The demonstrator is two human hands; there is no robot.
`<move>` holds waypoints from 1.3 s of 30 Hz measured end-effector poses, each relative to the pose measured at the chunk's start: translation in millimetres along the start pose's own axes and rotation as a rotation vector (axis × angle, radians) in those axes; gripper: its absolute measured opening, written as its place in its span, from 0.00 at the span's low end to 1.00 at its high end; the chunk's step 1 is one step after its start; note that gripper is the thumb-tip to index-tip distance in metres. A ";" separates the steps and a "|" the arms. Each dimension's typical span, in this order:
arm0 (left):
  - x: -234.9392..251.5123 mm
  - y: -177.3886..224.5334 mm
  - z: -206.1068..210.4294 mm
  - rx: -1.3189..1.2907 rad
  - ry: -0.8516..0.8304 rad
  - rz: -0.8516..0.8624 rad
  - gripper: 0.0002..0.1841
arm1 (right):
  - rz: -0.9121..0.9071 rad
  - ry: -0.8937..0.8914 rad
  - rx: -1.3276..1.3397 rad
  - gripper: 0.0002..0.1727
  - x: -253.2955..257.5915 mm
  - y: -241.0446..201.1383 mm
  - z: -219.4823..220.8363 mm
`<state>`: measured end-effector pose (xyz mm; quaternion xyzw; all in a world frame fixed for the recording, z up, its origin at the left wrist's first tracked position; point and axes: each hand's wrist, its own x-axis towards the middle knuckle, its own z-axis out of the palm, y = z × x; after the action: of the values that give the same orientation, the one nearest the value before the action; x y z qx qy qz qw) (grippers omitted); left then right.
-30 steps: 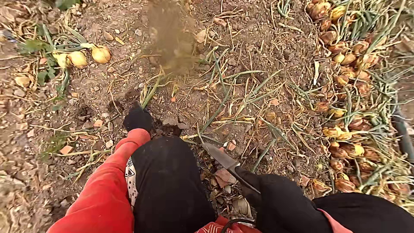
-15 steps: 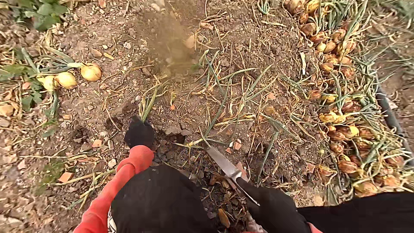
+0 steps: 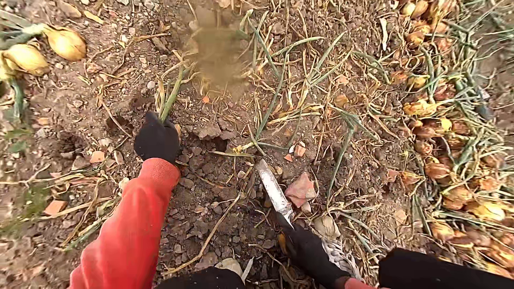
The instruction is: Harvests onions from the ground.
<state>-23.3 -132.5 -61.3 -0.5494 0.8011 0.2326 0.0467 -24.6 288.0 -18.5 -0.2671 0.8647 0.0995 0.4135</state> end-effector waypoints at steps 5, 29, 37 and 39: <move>1.6 -2.8 -0.5 0.003 0.019 0.015 0.22 | 0.064 -0.123 0.006 0.45 -5.7 -13.6 -25.2; 9.8 1.2 -4.6 0.051 -0.036 0.010 0.24 | -0.190 0.419 -0.229 0.37 -33.2 -19.8 -108.2; 13.1 -6.9 -0.7 0.074 0.009 0.060 0.26 | -0.168 0.240 0.083 0.41 -22.9 -63.8 -157.9; 12.2 -7.7 -1.0 0.070 0.022 0.076 0.27 | -0.189 0.211 0.162 0.45 -14.0 -51.0 -115.8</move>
<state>-20.9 -145.6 -67.0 -0.5191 0.8296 0.1999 0.0482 -66.3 205.1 68.7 -0.3219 0.8796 -0.0383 0.3482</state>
